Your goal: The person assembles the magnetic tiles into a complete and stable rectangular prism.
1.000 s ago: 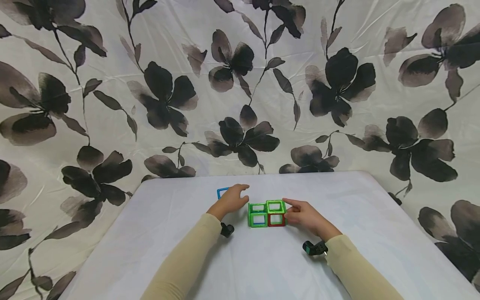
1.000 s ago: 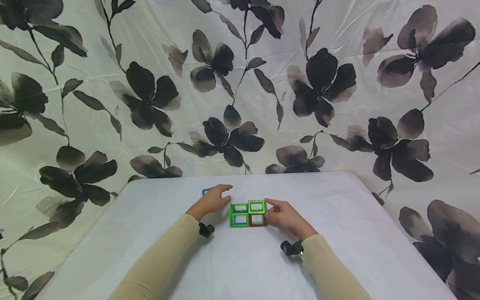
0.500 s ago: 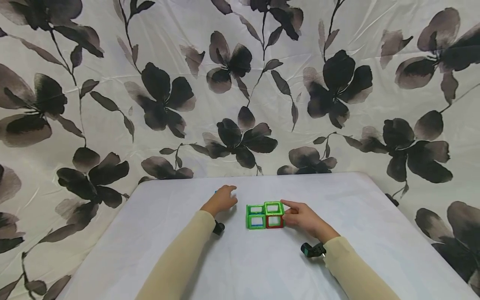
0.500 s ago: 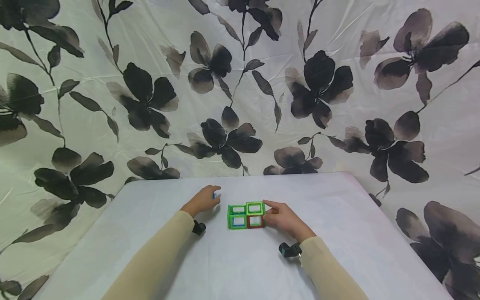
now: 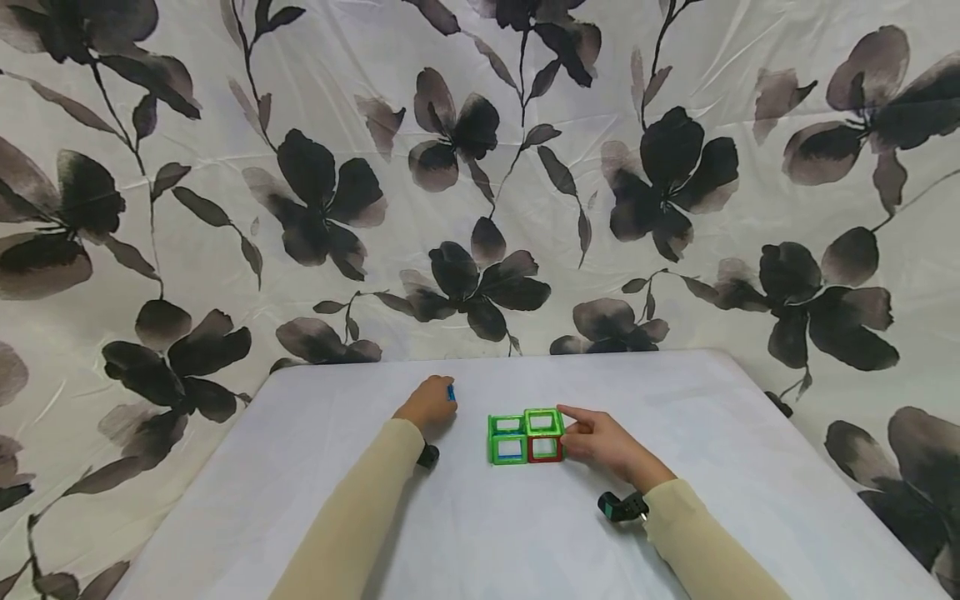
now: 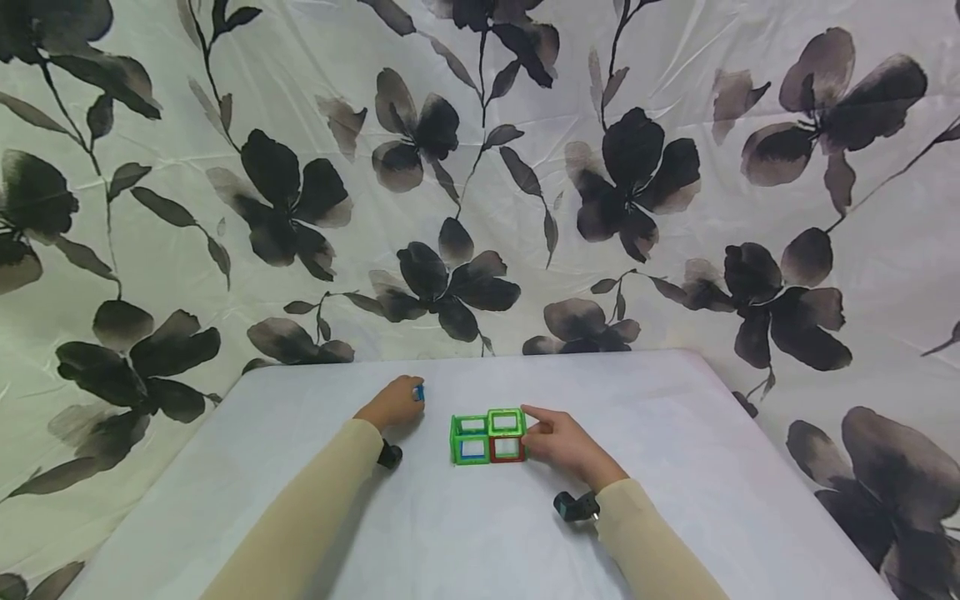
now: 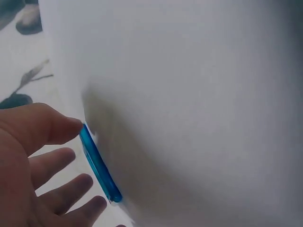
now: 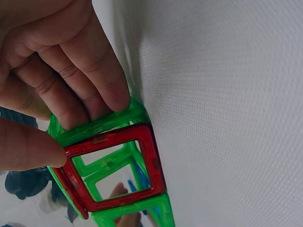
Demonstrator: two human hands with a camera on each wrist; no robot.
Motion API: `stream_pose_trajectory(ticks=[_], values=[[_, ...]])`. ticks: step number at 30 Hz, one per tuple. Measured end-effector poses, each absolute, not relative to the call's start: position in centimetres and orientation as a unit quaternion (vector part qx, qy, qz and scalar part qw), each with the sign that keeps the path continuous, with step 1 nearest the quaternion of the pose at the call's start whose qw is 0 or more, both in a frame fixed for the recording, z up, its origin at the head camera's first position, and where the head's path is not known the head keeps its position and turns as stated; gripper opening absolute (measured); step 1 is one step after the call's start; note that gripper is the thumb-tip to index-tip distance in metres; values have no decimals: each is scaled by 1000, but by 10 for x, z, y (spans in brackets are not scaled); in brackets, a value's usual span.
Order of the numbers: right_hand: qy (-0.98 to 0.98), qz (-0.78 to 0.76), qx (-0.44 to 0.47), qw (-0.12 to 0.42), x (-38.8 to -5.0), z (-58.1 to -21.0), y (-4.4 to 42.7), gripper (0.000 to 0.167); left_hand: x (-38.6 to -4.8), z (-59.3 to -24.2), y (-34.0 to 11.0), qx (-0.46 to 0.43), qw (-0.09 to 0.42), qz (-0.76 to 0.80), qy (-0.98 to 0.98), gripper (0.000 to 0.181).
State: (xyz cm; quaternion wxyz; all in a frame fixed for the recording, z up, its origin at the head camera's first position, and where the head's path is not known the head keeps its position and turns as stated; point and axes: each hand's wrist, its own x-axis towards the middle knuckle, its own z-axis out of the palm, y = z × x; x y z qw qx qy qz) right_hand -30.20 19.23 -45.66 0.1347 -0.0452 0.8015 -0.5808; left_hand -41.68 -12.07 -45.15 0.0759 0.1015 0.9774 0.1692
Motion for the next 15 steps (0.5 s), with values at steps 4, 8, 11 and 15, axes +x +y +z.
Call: stream_pose_trajectory(ticks=[4, 8, 11, 15], values=[[801, -582, -45, 137, -301, -457, 191, 63, -421, -456, -125, 94, 80, 165, 979, 57], [798, -584, -48, 139, -301, -457, 192, 64, -423, -457, -127, 87, 95, 166, 978, 57], [799, -583, -48, 137, -301, -457, 192, 64, -424, -457, -127, 88, 103, 167, 977, 56], [798, -585, -45, 135, -302, -458, 192, 63, -425, -457, -127, 98, 98, 155, 978, 51]])
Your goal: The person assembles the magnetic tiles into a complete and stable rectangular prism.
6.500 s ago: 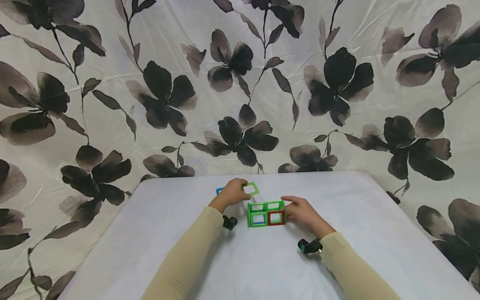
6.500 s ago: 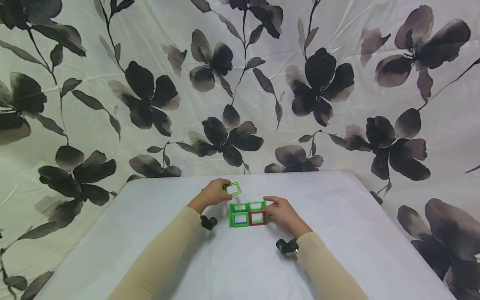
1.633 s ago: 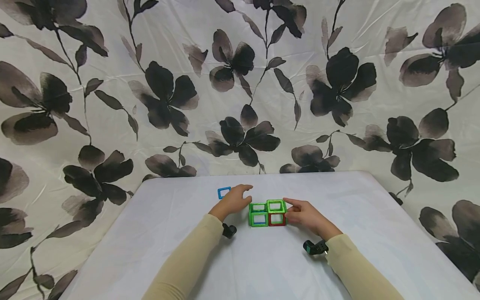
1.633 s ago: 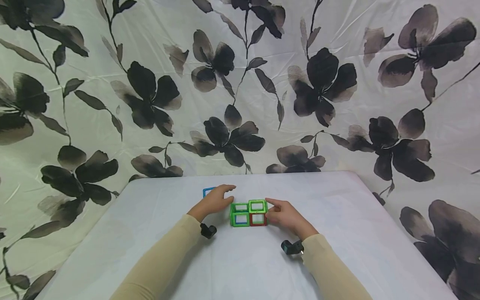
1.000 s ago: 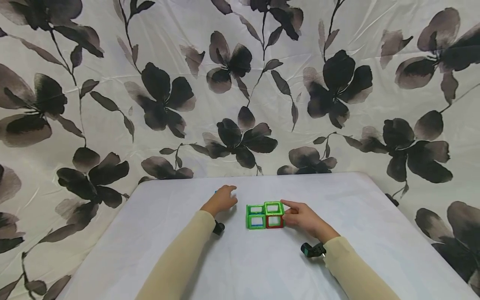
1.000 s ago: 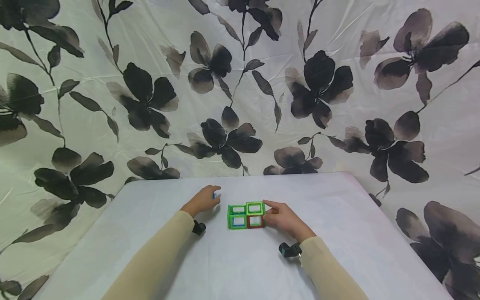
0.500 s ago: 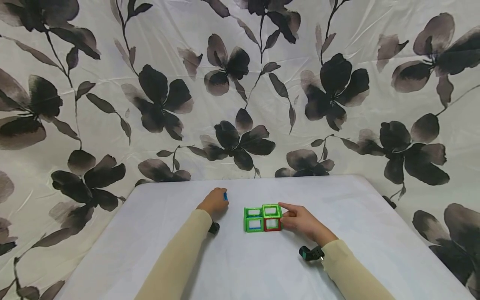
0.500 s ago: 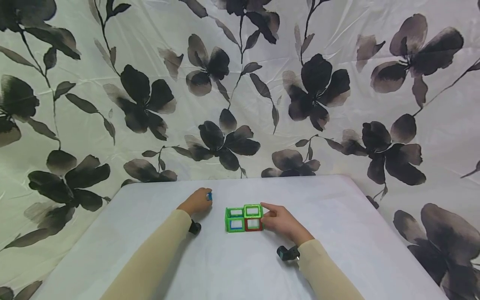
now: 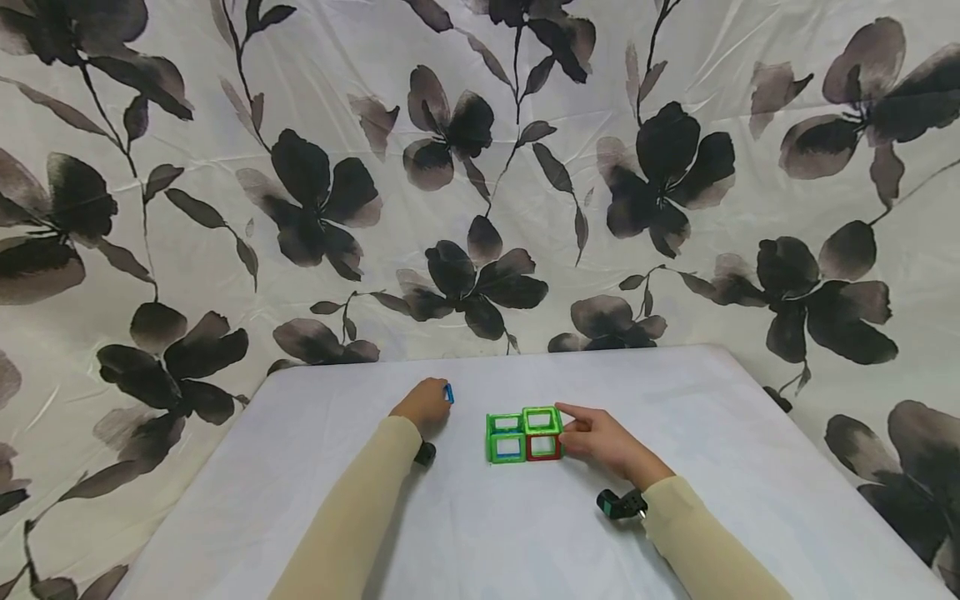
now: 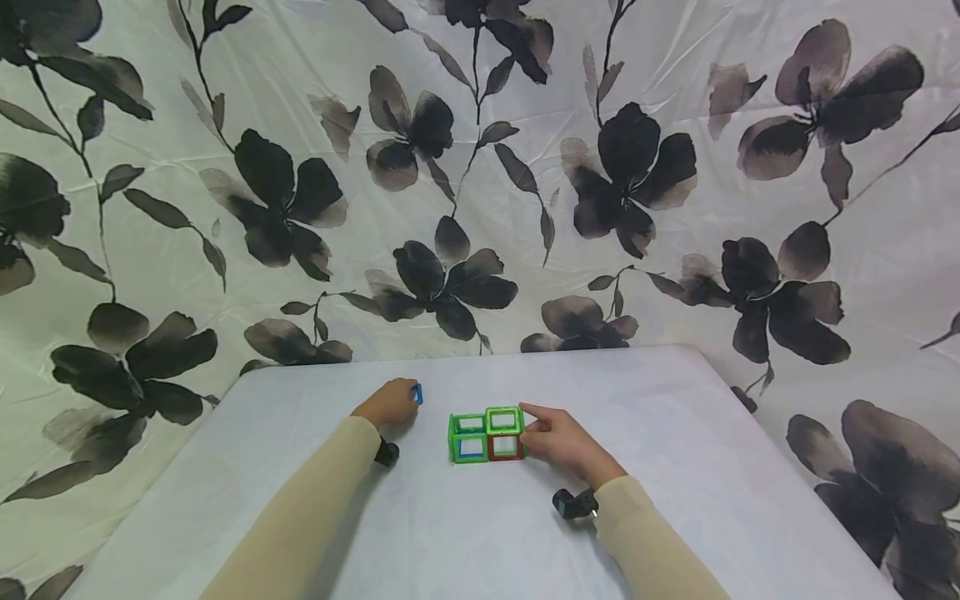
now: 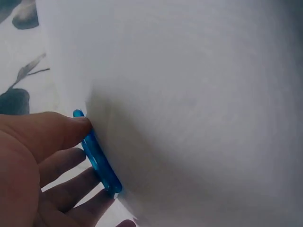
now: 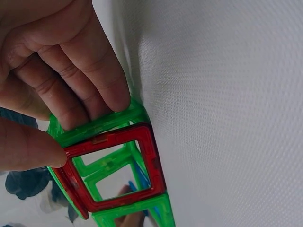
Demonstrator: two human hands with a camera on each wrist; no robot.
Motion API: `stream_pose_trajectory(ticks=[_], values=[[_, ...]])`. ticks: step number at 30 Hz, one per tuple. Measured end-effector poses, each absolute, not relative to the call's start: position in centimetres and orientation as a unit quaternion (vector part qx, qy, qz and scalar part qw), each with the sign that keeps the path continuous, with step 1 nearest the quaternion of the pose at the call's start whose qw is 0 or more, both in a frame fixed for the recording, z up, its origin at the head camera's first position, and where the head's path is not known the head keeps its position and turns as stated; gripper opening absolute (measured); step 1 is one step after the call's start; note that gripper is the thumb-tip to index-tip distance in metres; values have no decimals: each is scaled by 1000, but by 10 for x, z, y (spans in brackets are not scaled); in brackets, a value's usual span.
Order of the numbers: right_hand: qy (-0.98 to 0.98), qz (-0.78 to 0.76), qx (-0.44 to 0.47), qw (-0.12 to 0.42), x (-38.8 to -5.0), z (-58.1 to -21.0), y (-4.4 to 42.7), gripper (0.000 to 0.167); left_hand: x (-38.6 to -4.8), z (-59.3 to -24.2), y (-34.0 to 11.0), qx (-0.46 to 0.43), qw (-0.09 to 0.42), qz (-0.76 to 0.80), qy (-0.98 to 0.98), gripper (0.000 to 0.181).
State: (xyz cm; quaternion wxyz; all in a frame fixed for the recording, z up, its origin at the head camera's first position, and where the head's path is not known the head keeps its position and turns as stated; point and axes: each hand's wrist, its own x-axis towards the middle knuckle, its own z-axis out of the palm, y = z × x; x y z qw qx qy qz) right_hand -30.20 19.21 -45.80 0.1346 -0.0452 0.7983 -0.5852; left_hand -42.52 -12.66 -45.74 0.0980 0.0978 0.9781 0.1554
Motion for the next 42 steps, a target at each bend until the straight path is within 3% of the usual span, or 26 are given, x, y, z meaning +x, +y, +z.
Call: stream_pose_trajectory(ticks=[9, 15, 42], values=[[800, -583, -46, 135, -300, -458, 190, 63, -414, -447, -126, 84, 101, 152, 980, 44], [801, -583, -47, 126, -303, -456, 192, 63, -409, -435, -118, 113, 74, 148, 980, 42], [798, -586, -67, 127, -296, -454, 190, 65, -370, -411, -101, 158, 72, 152, 973, 51]])
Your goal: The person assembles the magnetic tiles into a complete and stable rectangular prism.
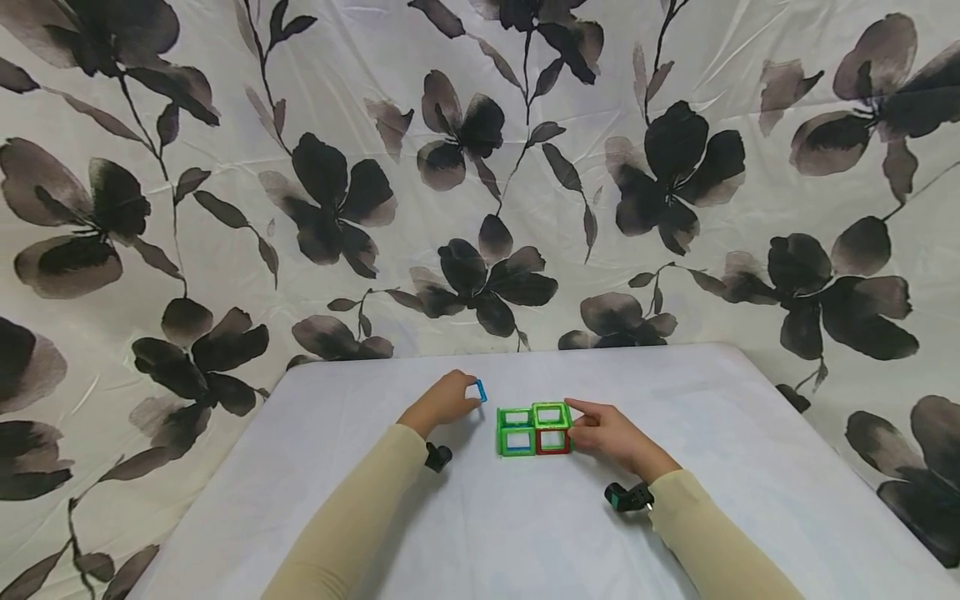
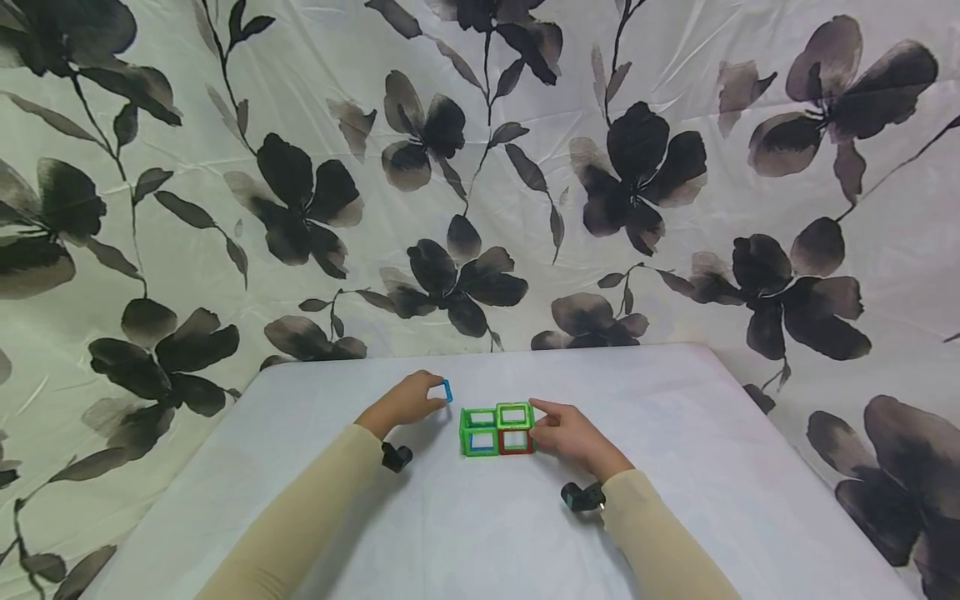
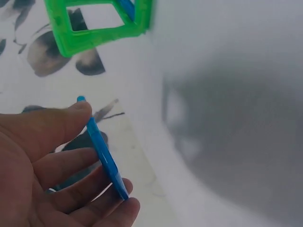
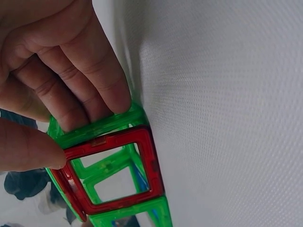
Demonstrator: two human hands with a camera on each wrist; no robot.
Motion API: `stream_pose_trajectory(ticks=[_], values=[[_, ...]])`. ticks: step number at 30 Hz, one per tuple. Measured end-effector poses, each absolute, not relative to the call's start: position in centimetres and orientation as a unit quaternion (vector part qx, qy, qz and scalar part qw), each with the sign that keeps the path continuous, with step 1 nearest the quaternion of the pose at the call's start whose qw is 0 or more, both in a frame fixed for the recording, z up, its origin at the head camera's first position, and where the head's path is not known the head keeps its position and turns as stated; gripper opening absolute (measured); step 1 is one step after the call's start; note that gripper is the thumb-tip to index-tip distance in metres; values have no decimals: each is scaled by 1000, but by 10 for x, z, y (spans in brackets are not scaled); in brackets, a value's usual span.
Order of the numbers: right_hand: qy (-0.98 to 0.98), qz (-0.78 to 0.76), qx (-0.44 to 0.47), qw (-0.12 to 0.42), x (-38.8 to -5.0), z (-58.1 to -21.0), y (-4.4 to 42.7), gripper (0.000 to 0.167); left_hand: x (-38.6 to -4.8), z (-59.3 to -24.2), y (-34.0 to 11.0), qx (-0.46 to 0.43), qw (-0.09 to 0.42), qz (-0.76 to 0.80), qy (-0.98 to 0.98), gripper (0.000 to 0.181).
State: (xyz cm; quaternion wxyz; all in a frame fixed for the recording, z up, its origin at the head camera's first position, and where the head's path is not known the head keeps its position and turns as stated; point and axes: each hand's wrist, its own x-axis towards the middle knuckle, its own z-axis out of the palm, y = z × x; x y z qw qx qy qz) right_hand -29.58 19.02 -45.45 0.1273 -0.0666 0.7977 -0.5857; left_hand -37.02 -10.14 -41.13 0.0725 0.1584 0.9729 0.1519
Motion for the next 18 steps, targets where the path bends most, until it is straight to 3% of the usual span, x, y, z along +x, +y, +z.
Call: stream_pose_trajectory(ticks=[18], values=[[794, -588, -58, 141, -298, -457, 192, 66, -350, -402, -100, 182, 65, 181, 964, 54]])
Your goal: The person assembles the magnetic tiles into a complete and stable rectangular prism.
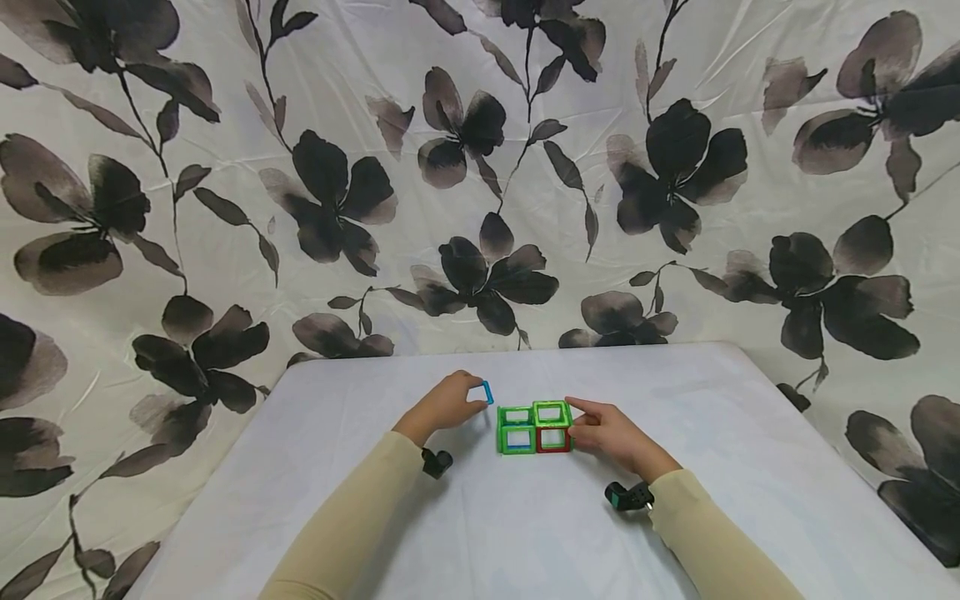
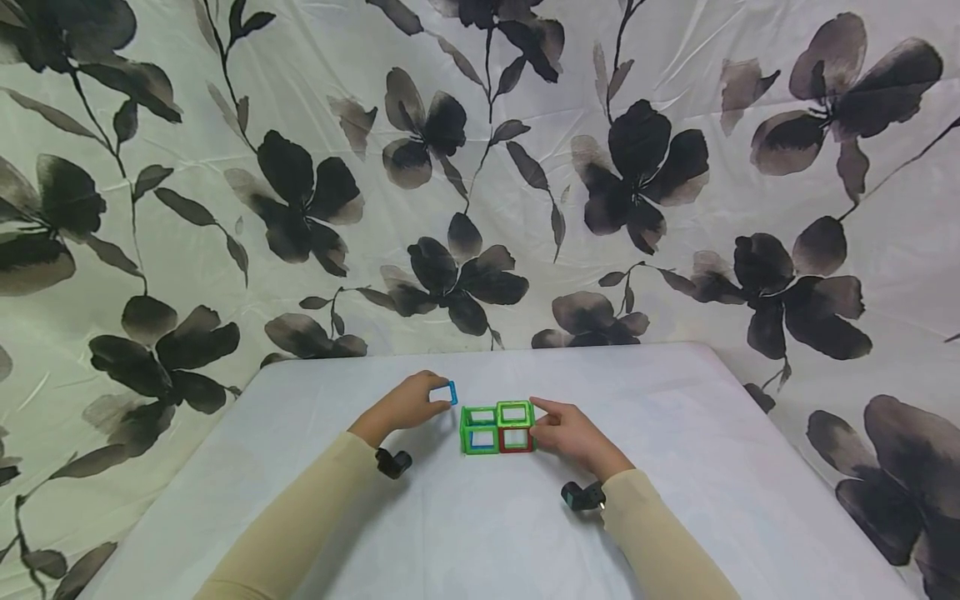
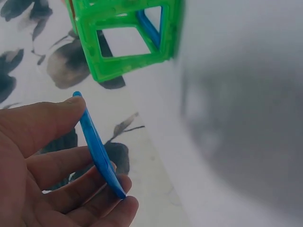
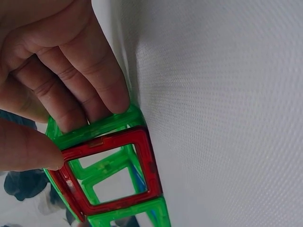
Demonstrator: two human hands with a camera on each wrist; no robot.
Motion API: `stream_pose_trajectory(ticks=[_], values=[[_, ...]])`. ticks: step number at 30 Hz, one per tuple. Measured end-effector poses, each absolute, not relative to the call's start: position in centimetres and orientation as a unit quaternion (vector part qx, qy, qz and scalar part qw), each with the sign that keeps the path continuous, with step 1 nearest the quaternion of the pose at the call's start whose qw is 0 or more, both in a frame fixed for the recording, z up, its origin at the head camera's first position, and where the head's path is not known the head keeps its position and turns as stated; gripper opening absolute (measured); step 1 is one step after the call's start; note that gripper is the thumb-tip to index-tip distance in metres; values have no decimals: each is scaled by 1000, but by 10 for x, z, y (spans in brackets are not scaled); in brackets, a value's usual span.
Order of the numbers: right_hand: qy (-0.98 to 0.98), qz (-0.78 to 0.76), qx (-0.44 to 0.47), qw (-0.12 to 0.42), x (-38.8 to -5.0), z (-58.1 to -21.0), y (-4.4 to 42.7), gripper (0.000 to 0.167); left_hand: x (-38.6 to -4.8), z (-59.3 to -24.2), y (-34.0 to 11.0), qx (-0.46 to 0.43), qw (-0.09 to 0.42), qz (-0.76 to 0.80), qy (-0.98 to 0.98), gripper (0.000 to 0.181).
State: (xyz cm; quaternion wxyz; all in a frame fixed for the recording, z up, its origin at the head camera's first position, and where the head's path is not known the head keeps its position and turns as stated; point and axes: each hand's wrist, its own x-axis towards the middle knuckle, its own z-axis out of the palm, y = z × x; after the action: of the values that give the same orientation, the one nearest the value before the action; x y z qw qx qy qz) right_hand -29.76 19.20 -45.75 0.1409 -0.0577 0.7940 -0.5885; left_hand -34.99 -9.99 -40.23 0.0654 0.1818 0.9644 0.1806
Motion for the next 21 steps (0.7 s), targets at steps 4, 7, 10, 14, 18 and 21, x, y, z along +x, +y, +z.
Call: stream_pose_trajectory(ticks=[4, 7, 10, 14, 18, 21], values=[[794, -590, -46, 139, -298, -458, 191, 65, -346, -401, -99, 195, 66, 177, 963, 54], [796, -589, -39, 137, -298, -458, 189, 64, -343, -401, -97, 209, 63, 171, 961, 53], [800, -584, -39, 135, -297, -457, 189, 64, -341, -401, -95, 222, 59, 166, 959, 52], [804, -578, -42, 133, -296, -455, 189, 64, -338, -401, -91, 226, 61, 166, 958, 51], [804, -577, -42, 133, -296, -454, 189, 63, -334, -401, -88, 227, 68, 168, 957, 51], [801, -581, -42, 137, -296, -455, 189, 63, -331, -403, -86, 229, 76, 173, 955, 51]])
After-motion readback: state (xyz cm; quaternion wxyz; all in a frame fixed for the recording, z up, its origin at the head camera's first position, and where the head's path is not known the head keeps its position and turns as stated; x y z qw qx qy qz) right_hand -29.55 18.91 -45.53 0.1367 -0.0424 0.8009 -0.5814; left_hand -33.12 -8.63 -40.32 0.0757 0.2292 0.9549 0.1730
